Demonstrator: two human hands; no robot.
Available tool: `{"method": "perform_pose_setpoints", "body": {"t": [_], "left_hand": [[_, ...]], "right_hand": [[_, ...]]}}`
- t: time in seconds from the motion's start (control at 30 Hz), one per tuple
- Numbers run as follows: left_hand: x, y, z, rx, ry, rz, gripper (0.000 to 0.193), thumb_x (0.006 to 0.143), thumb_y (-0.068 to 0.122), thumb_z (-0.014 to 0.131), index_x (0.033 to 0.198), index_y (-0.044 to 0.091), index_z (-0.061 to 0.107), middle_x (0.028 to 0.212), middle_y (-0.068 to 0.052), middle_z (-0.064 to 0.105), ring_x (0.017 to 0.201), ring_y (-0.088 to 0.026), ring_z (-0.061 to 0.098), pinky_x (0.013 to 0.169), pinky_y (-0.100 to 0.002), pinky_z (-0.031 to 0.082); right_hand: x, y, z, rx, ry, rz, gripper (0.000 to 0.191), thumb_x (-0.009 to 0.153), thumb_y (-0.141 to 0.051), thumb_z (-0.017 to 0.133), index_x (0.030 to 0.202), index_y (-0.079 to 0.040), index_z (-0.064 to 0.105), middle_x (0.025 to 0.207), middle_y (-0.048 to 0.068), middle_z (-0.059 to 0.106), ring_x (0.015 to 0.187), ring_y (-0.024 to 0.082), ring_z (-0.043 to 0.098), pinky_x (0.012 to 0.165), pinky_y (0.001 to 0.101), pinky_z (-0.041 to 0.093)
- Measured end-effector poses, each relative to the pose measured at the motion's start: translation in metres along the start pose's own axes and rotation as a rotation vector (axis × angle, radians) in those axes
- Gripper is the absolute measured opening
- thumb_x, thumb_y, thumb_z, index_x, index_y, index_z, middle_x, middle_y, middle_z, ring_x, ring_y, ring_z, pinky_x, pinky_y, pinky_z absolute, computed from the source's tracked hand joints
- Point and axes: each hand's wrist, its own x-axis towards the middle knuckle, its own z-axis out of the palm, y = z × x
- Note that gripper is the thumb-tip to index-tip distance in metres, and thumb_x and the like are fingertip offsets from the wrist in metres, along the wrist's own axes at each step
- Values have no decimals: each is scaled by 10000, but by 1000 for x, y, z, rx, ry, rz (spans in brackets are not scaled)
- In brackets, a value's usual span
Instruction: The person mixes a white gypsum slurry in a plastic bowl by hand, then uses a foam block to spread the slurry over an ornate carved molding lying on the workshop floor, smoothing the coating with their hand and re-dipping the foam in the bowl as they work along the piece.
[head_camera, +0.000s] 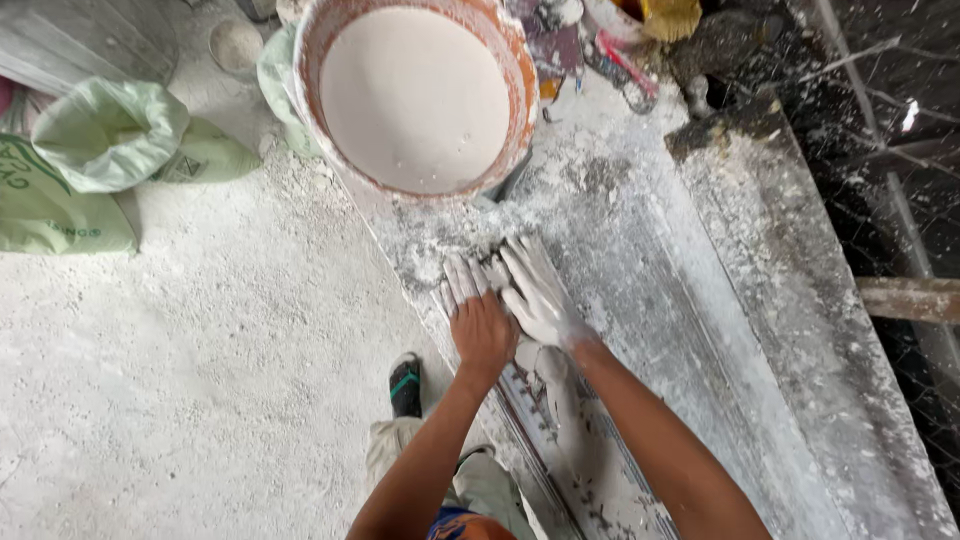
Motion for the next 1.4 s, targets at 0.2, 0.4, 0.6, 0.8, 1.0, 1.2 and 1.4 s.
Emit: {"method": "perform_pose_setpoints", "body": {"t": [0.2, 0.4, 0.6, 0.8, 1.0, 1.2, 1.4], "left_hand": [[7, -1, -1, 63, 96, -78, 350, 799, 227, 683, 1038, -10, 586, 886, -190, 593, 850, -364, 582, 745, -478, 452], [-32, 17, 8, 115, 94, -102, 277, 830, 216, 655, 1000, 12, 577, 910, -177, 588, 870, -357, 585, 777, -493, 449], [-119, 57, 28, 53, 189, 12, 370, 796, 258, 660, 1018, -20, 560, 901, -205, 574, 868, -391, 578, 748, -506, 451], [-248, 115, 79, 77, 208, 50, 293, 868, 208, 615, 1054, -11, 556, 907, -180, 566, 846, -346, 558, 747, -499, 458], [-375, 182, 119, 83, -68, -29, 337, 873, 185, 528, 1125, -37, 540, 891, -154, 577, 806, -292, 541, 703, -445, 475], [-484, 236, 156, -1, -52, -104, 385, 879, 236, 537, 1143, -40, 575, 1085, -217, 616, 1020, -368, 580, 862, -493, 459], [-596, 275, 192, 0, 50, 10, 364, 957, 234, 528, 1187, -41, 595, 1164, -285, 634, 1069, -423, 610, 959, -533, 446]], "right_hand": [[24, 6, 12, -227, 109, -135, 592, 1068, -195, 424, 1574, 83, 293, 1656, 268, 286, 1566, 400, 228, 1302, 481, 177], [-36, 14, 18, -208, 129, -140, 628, 1062, -249, 480, 1569, 78, 305, 1636, 276, 304, 1552, 393, 265, 1285, 475, 220], [-140, 22, 22, -212, 154, -157, 630, 1037, -229, 514, 1555, 73, 322, 1630, 291, 305, 1529, 395, 253, 1248, 490, 223], [-285, 50, 41, -242, 284, -261, 606, 1064, -244, 469, 1573, 53, 324, 1637, 243, 321, 1548, 375, 278, 1283, 473, 226], [-432, 60, 47, -268, 266, -214, 611, 1051, -258, 445, 1565, 46, 318, 1640, 243, 309, 1529, 380, 279, 1255, 468, 222], [-559, 72, 53, -293, 246, -128, 635, 1032, -283, 460, 1559, 39, 314, 1632, 221, 308, 1518, 362, 285, 1242, 463, 216], [-693, 88, 67, -299, 343, -199, 577, 1068, -223, 461, 1573, 27, 335, 1654, 222, 326, 1551, 362, 285, 1275, 457, 228]]}}
